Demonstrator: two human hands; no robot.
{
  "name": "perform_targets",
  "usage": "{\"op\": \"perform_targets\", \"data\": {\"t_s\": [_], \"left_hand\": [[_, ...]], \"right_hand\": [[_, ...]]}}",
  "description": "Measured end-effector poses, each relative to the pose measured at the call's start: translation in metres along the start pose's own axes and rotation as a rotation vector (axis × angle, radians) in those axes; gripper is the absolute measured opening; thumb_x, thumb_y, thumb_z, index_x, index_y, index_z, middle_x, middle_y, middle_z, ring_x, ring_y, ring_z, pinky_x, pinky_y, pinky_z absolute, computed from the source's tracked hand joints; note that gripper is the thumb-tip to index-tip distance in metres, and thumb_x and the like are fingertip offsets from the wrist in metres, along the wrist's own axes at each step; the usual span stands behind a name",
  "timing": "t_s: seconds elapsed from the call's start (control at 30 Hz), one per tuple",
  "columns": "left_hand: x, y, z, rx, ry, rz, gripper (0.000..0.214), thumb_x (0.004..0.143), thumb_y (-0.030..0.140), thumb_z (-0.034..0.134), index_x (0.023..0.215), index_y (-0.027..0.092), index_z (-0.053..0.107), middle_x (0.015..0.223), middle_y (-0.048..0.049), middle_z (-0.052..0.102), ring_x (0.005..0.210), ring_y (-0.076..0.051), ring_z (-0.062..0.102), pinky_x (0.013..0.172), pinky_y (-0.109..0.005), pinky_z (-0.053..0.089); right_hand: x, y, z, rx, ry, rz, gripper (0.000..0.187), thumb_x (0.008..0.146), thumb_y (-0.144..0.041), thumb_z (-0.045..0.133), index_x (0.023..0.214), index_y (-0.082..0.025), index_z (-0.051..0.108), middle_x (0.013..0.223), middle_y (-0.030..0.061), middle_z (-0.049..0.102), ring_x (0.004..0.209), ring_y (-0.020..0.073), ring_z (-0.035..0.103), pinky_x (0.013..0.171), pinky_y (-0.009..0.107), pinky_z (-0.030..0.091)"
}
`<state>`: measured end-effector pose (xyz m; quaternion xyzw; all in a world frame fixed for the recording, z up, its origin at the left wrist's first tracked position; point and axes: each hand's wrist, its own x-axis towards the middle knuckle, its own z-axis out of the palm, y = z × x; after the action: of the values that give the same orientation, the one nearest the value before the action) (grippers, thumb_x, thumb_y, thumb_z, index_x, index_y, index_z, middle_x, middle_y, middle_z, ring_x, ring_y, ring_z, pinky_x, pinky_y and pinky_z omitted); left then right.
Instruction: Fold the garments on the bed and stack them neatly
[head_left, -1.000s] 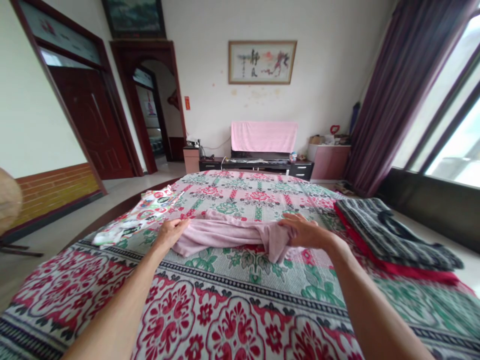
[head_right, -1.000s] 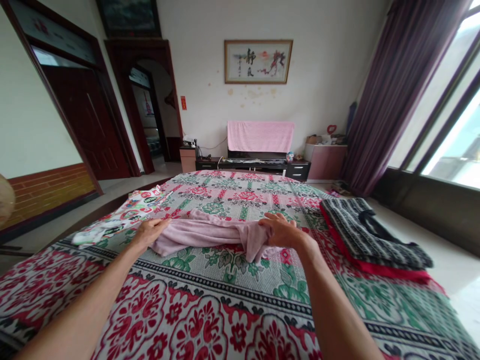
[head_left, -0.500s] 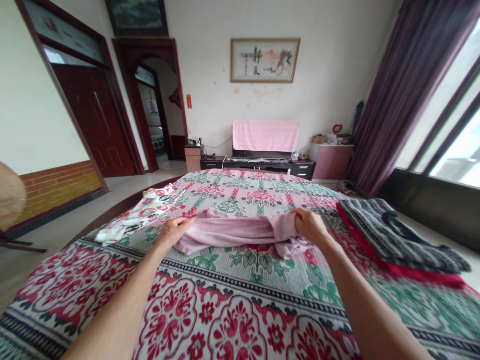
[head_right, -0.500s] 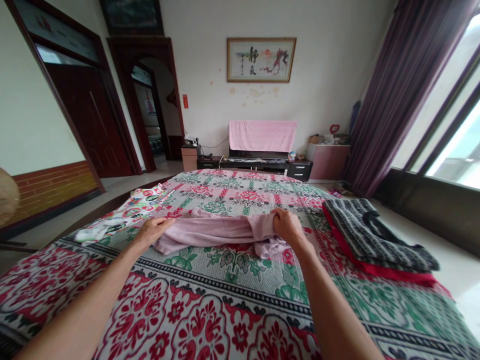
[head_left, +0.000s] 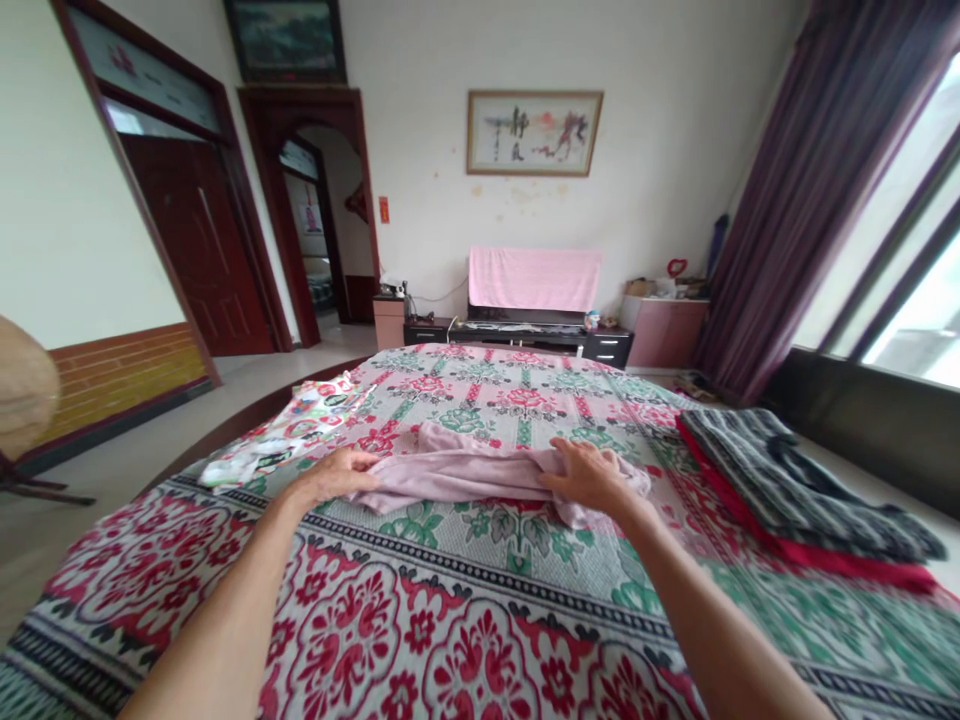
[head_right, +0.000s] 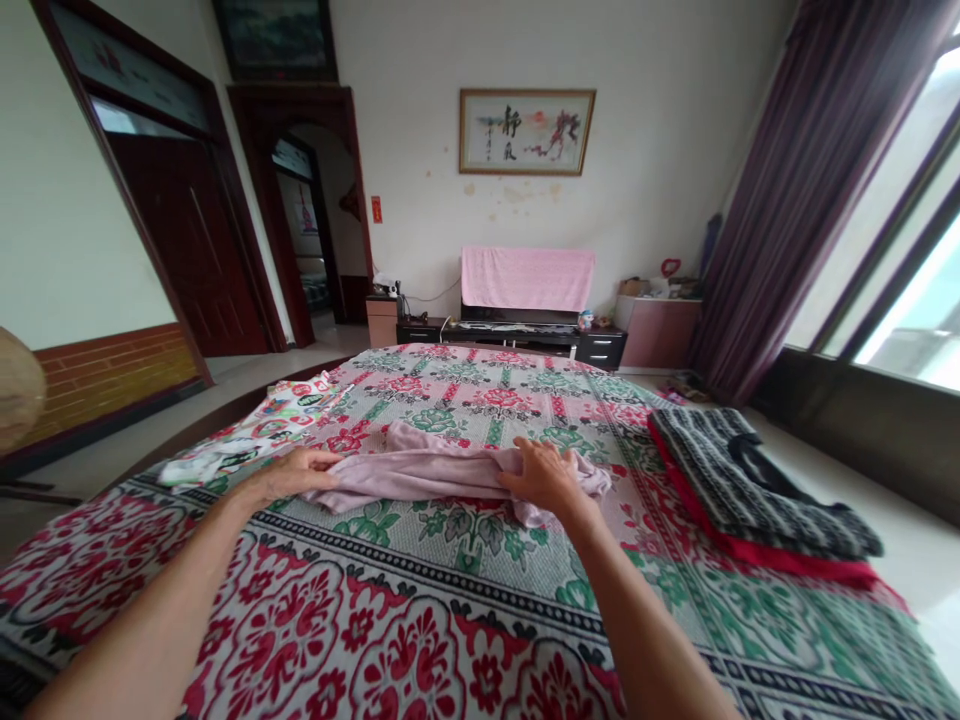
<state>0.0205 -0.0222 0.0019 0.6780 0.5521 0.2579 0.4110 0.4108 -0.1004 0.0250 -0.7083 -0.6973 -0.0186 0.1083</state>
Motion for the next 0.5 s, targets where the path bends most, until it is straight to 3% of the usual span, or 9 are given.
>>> {"op": "perform_targets", "data": {"t_s": [0.1,0.17,0.27,0.4,0.5], "left_hand": [[0.002,-0.002,-0.002,0.184,-0.068,0.007,0.012,0.052,0.028,0.062,0.058,0.018,0.068,0.049,0.0023,0.059,0.049,-0.014,0.052,0.046,-0.022,0.033],[0.008,-0.002,-0.002,0.242,0.017,0.030,0.011,0.052,0.027,0.058,0.054,0.019,0.065,0.045,0.0035,0.054,0.047,-0.013,0.048,0.045,-0.021,0.029],[0.023,0.009,-0.002,0.230,0.215,0.097,0.012,0.052,0.027,0.056,0.056,0.019,0.064,0.047,0.0034,0.053,0.048,-0.012,0.046,0.045,-0.020,0.028],[0.039,0.052,-0.009,0.016,0.409,0.122,0.023,0.054,0.025,0.052,0.071,0.018,0.066,0.048,0.0033,0.052,0.044,-0.011,0.044,0.043,-0.021,0.028],[0.045,0.093,-0.020,-0.223,0.476,0.170,0.036,0.055,0.025,0.054,0.086,0.015,0.068,0.055,0.0022,0.056,0.046,-0.011,0.047,0.043,-0.021,0.033]], "right_hand": [[0.000,-0.001,0.005,-0.084,-0.032,0.055,0.029,0.081,-0.025,0.047,0.103,-0.020,0.066,0.104,0.0119,0.069,0.100,0.0283,0.062,0.082,0.038,0.041],[0.003,0.003,0.003,-0.101,-0.048,0.081,0.030,0.082,-0.018,0.041,0.097,-0.021,0.067,0.099,0.0110,0.071,0.095,0.0247,0.065,0.076,0.032,0.043],[0.014,0.011,-0.013,-0.140,-0.041,0.123,0.034,0.085,-0.016,0.037,0.102,-0.021,0.066,0.095,0.0118,0.072,0.088,0.0233,0.067,0.069,0.029,0.044],[0.035,0.019,-0.052,-0.202,0.064,0.206,0.036,0.086,-0.015,0.036,0.104,-0.020,0.067,0.096,0.0130,0.072,0.086,0.0233,0.068,0.064,0.027,0.044],[0.047,0.024,-0.086,-0.171,0.175,0.249,0.036,0.086,-0.016,0.037,0.103,-0.018,0.068,0.098,0.0150,0.071,0.090,0.0265,0.067,0.065,0.029,0.045]]}}
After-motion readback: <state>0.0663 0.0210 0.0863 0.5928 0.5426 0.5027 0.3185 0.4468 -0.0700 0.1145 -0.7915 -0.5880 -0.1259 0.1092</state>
